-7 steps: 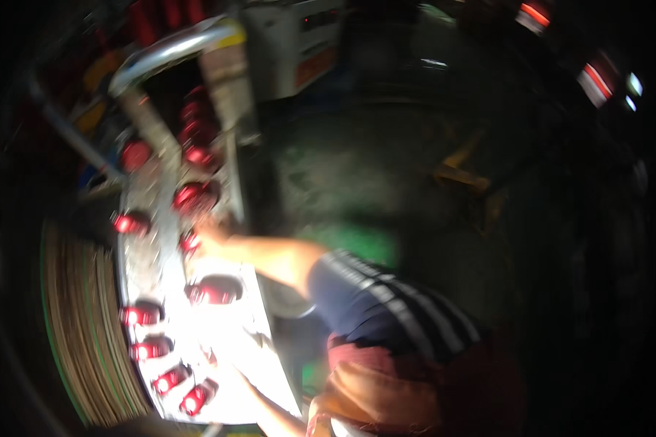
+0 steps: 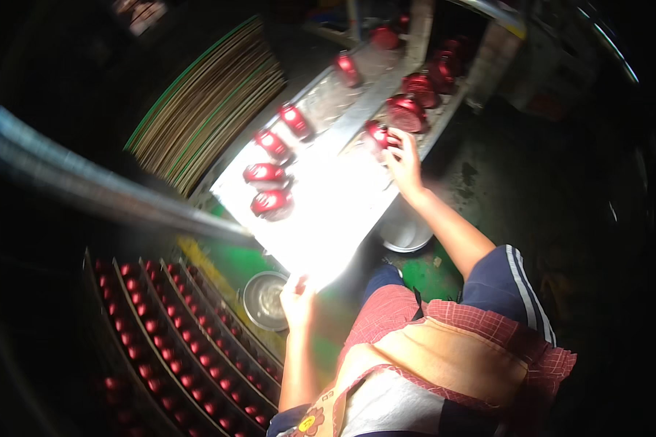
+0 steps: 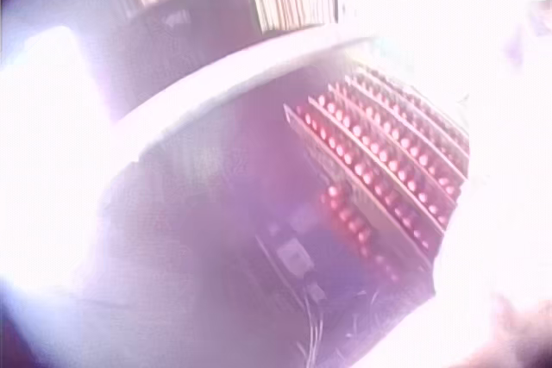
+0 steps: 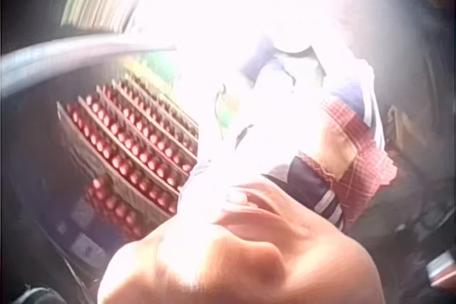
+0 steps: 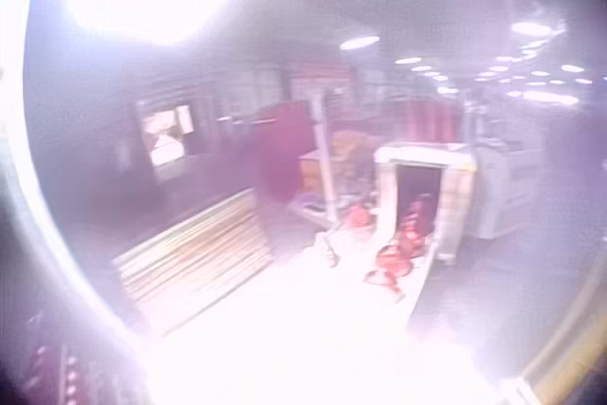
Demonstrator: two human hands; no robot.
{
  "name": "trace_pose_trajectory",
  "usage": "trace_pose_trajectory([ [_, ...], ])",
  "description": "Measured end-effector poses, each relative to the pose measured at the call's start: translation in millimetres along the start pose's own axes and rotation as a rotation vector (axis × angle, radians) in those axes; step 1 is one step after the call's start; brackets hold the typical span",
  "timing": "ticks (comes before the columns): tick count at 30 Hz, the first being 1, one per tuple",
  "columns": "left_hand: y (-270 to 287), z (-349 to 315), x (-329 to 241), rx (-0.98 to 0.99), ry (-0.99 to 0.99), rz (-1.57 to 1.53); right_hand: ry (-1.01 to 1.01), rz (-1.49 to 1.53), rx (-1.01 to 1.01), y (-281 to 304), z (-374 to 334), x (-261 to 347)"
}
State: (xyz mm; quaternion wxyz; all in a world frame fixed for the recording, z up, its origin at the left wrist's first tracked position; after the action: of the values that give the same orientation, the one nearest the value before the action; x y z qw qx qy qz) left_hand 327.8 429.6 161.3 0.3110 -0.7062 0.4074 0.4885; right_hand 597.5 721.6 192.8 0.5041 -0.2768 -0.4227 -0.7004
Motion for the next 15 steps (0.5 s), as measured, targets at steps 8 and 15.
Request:
trace_pose_trajectory([
  [8,277.7,-272.1,14.8,-0.572,-0.331,-0.26,-0.041,0.634,1.087,-287.0,-308.2,273.1],
  [15,384.5,-512.8,21.0,-1.448,-0.461,-0.143,0.488,0.777,1.644,-364.2,-422.6,525.2],
])
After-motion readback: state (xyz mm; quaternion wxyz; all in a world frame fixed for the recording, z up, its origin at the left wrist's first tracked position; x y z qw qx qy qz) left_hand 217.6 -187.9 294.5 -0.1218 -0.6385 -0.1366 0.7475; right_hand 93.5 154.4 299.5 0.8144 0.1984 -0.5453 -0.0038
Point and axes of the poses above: each hand's wrist, its own z-axis towards the middle knuckle, its own y-axis out of the back of the hand, x = y × z, the point moved 9 cm from there along z, towards the middle knuckle, and after that the axes turned 7 degrees about -z, right-handed, at the moved point
